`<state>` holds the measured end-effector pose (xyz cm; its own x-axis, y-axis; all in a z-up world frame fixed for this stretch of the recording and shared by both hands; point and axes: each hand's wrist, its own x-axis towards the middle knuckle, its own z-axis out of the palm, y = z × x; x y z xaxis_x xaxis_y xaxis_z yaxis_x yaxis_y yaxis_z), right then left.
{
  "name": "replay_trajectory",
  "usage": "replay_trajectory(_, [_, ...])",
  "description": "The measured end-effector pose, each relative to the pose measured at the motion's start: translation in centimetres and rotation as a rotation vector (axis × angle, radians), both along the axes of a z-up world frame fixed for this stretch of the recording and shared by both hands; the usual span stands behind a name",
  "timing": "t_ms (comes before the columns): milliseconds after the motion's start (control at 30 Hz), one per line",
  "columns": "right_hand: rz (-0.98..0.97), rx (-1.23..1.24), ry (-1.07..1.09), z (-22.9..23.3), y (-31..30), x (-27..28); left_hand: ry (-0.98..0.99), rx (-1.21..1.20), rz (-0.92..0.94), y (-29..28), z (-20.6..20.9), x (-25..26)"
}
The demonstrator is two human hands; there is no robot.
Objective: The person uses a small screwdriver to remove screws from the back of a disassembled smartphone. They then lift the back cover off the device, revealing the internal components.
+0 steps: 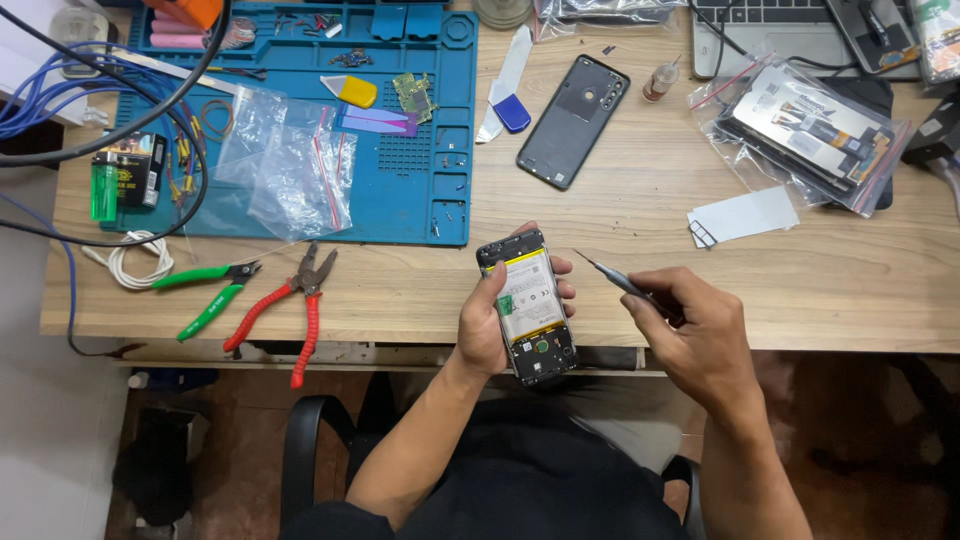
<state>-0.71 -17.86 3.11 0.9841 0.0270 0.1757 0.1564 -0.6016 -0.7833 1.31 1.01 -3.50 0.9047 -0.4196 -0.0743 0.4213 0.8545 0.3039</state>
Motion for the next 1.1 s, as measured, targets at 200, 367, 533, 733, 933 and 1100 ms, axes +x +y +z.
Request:
replay_trajectory(200, [0.044, -0.155, -0.229, 2.2, 1.7, 1.5, 0.007, 0.042, 0.004, 0.0, 0.8, 0.2])
replay_trajectory(367, [0.054, -0.114, -0.308, 0.9, 2.2, 2.5, 0.027, 0.077, 0.068, -0.5, 1.1, 0.0])
replay_trajectory(533, [-0.023, -0.102, -0.372, 0.6, 0.7, 2.2, 0.042, 0.131, 0.125, -0.6, 0.6, -0.3])
replay_trajectory(733, [-0.249, -0.069, -0.327, 1.3, -2.3, 1.4, 0.084, 0.032, 0.021, -0.4, -0.2, -0.2])
replay_trajectory(933, [-0.211, -0.069, -0.305, -0.4, -3.2, 1.7, 0.053, 0.208, 0.092, -1.0, 0.8, -0.1])
replay_trajectory(1100, [-0.105, -0.175, -0.246, -1.9, -2.9, 2.6, 0.064, 0.245, 0.075, -0.8, 0.9, 0.0])
